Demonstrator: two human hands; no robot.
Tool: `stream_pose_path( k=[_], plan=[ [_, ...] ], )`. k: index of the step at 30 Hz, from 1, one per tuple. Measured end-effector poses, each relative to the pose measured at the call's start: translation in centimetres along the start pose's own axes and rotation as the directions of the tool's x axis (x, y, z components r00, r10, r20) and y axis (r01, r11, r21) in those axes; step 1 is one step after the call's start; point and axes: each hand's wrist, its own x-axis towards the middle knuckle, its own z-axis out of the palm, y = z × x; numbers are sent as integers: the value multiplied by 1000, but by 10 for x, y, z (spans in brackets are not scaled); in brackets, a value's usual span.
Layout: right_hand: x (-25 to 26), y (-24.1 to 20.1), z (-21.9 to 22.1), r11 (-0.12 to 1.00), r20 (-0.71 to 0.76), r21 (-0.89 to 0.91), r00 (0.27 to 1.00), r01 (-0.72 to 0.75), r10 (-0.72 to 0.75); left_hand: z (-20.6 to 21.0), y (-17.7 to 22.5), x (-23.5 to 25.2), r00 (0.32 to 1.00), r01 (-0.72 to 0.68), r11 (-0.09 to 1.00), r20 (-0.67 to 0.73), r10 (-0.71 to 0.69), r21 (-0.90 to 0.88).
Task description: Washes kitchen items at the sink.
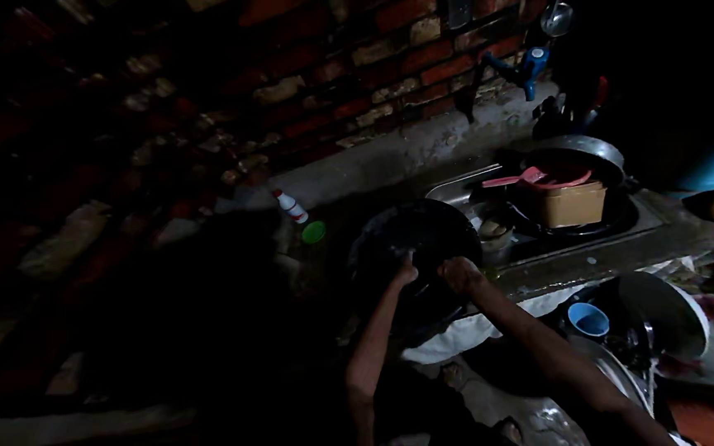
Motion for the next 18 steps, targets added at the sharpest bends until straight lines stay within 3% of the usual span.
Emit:
stream_pose_path(
  k=[2,4,5,7,9,12,16,18],
  plan=[
    [2,2,1,1000,-18,1,1000,-3,3,7,5,1,994,-105,987,17,107,-123],
    [2,1,-1,1000,-10,0,1000,-9,9,7,-2,-7,975,-145,971,139,172,-188],
    [2,1,-1,1000,2,1,1000,-16,16,3,-8,-11,956,-159,972,220,195,-170],
    [0,0,-2,1000,7,15,1000,-26,26,-12,-17,-9,912,-176,983,382,145,45],
    [0,-3,-2,999,3,13,999,-40,40,-18,-16,-6,936,-140,971,346,65,196],
    [-1,-10,-5,998,14,21,998,-62,62,-10,-4,2,978,-137,981,175,112,139],
    [3,-10,-5,995,-2,15,995,-103,103,-8,6,-10,940,-161,984,292,178,-80],
    [6,-13,-5,993,-7,7,993,-117,118,-15,-8,-13,898,-222,973,378,226,-56]
  ],
)
